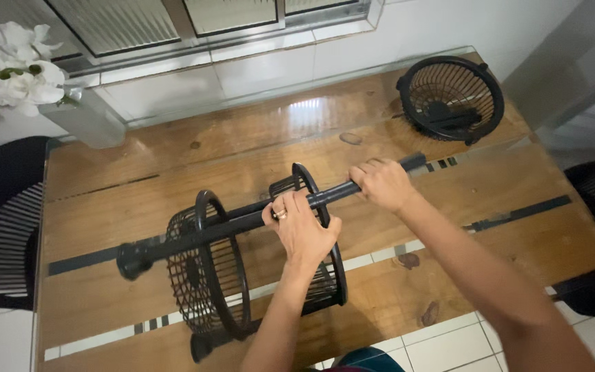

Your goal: The person disassembles a black metal plant stand on a wooden table. They remove the top circular basket, then detach several vertical rods from the frame, placing each removed part into the basket. The process is repeated for multiple rods until the stand is fully taken apart.

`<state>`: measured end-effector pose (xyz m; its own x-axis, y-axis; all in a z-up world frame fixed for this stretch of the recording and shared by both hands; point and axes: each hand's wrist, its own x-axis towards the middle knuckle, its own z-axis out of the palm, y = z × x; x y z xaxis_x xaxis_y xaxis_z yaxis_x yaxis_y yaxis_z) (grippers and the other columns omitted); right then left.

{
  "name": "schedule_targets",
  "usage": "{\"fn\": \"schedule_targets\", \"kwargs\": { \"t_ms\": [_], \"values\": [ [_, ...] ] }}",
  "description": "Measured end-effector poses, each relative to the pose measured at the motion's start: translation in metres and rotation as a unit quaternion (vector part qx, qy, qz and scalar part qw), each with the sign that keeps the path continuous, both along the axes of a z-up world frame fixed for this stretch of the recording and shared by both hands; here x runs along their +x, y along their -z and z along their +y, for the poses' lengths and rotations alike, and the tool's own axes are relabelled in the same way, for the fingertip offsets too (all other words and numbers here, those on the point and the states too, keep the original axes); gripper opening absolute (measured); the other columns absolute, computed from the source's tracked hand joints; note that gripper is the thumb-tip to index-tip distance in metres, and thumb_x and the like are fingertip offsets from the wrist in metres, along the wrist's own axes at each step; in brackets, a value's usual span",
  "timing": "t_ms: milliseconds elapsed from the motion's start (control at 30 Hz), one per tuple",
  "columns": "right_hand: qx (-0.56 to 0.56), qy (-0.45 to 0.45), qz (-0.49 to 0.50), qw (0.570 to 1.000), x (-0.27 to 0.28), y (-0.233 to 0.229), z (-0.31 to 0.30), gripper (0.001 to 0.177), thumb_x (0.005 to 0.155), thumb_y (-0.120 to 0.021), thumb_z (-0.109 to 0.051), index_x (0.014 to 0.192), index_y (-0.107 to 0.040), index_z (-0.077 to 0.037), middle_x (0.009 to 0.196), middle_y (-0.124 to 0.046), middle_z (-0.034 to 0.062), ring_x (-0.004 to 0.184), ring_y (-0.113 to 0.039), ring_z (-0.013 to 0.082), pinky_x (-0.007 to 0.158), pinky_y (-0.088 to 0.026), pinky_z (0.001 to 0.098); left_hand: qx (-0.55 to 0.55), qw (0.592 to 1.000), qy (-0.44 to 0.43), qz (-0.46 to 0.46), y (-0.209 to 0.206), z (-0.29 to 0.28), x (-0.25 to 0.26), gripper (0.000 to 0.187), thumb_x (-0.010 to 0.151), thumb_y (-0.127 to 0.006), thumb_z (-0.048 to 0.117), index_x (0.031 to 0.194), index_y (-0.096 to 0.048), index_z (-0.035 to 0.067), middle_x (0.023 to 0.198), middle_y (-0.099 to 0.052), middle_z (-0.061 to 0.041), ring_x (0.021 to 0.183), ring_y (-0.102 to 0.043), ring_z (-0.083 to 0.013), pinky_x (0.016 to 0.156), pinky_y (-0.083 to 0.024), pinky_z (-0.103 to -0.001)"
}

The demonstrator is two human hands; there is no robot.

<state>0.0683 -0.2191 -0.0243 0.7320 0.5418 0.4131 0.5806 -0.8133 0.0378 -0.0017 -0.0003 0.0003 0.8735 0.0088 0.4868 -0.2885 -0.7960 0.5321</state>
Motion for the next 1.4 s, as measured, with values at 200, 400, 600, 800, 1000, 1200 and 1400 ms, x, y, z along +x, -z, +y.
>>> {"fn": "schedule_targets", "kwargs": {
  "t_ms": [200,400,600,800,1000,1200,1400],
  "values": [
    [0.077,0.046,-0.002,0.996,-0.023,0.018,0.009,0.024,0.068,-0.078,-0.025,0.088,-0.067,-0.018,0.081,-0.068,0.0028,0.074,-0.067,0.0257,0.068,-0.052,0.0396,0.021,0.999,0.039,-0.002,0.001,0.006,0.001,0.065,0.057,-0.079,0.035,0.111,-0.06,0.004,0.109,-0.054,-0.011,0.115,-0.046,-0.0302,0.106,-0.025,-0.053],
    [0.011,0.03,0.036,0.999,-0.02,0.002,-0.006,0.028,0.067,-0.08,-0.025,0.091,-0.067,-0.017,0.078,-0.067,0.0027,0.076,-0.068,0.0246,0.067,-0.051,0.0404,0.022,0.999,0.033,0.013,0.003,0.002,-0.005,0.066,0.057,-0.077,0.036,0.112,-0.062,0.004,0.107,-0.055,-0.01,0.111,-0.046,-0.03,0.106,-0.025,-0.053],
    [0.006,0.021,0.031,0.999,-0.02,-0.006,0.002,0.025,0.072,-0.08,-0.024,0.093,-0.066,-0.017,0.079,-0.067,0.0015,0.077,-0.068,0.0241,0.07,-0.052,0.039,0.023,0.999,0.029,-0.002,0.005,0.009,-0.008,0.065,0.059,-0.076,0.036,0.113,-0.061,0.003,0.107,-0.054,-0.011,0.112,-0.047,-0.0296,0.106,-0.025,-0.054],
    [0.031,0.022,0.023,0.999,-0.025,0.013,-0.015,0.036,0.063,-0.08,-0.027,0.095,-0.069,-0.014,0.077,-0.067,0.0043,0.075,-0.069,0.026,0.065,-0.051,0.0408,0.017,0.999,0.049,0.016,0.01,-0.001,-0.011,0.065,0.058,-0.077,0.036,0.112,-0.063,0.004,0.107,-0.055,-0.011,0.112,-0.048,-0.0306,0.106,-0.026,-0.054],
    [0.064,0.088,0.002,0.994,-0.043,0.055,-0.075,0.017,0.078,-0.076,-0.021,0.093,-0.069,-0.016,0.077,-0.069,0.0065,0.073,-0.069,0.028,0.069,-0.053,0.0418,0.014,0.999,0.038,-0.005,0.003,-0.015,-0.011,0.065,0.063,-0.078,0.038,0.113,-0.061,0.0,0.111,-0.057,-0.015,0.112,-0.049,-0.0328,0.105,-0.028,-0.054],
    [0.007,0.233,-0.018,0.972,-0.068,0.044,-0.159,0.024,0.084,-0.072,-0.014,0.107,-0.071,-0.014,0.094,-0.074,0.0115,0.083,-0.071,0.0305,0.076,-0.056,0.0437,0.058,0.995,-0.077,-0.022,0.008,0.066,0.013,0.059,0.061,-0.077,0.034,0.108,-0.061,0.001,0.105,-0.057,-0.018,0.11,-0.048,-0.0359,0.103,-0.024,-0.057],
    [0.092,0.151,0.046,0.983,-0.04,0.057,-0.068,0.033,0.066,-0.08,-0.02,0.097,-0.07,-0.016,0.081,-0.072,0.0062,0.077,-0.07,0.0282,0.069,-0.052,0.0426,0.059,0.995,-0.064,-0.037,0.013,0.028,0.004,0.049,0.062,-0.074,0.029,0.104,-0.061,0.008,0.101,-0.055,-0.013,0.11,-0.047,-0.0336,0.113,-0.025,-0.055]
  ]
}}
